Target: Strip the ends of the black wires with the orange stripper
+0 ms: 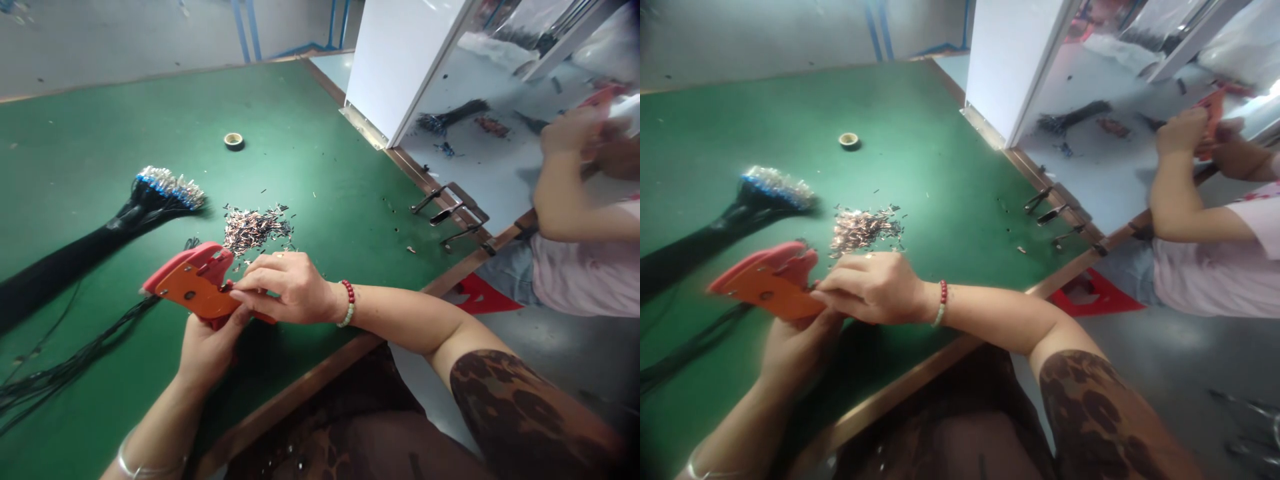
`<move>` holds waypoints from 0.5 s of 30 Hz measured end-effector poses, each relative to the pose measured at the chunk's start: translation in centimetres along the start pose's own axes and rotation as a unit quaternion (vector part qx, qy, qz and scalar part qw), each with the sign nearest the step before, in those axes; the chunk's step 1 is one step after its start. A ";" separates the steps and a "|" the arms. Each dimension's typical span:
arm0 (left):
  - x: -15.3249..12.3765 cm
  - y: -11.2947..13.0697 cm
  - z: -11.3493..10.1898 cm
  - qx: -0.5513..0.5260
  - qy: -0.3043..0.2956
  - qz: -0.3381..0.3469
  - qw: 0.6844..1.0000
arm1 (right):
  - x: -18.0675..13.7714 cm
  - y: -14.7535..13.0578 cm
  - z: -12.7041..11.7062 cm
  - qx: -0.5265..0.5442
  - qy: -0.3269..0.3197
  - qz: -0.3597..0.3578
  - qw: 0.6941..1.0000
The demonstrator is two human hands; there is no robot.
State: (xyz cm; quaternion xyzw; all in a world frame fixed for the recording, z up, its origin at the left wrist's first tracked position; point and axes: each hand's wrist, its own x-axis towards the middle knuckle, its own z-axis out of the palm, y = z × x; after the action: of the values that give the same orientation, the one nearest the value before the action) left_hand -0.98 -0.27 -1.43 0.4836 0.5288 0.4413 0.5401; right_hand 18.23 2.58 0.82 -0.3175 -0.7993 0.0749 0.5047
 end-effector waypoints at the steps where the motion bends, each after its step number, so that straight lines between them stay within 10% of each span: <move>1: 0.0 -0.1 0.0 -0.005 -0.002 0.000 1.000 | 0.0 0.0 0.0 -0.006 0.001 -0.005 1.000; 15: 0.1 1.4 0.4 0.064 0.004 0.053 0.997 | 0.0 -0.1 -0.1 -0.021 -0.007 -0.019 1.000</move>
State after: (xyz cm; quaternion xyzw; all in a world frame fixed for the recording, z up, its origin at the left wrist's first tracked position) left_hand -0.51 -0.03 -0.07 0.5425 0.5320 0.4367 0.4817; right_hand 18.27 2.45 0.90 -0.3126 -0.8097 0.0508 0.4940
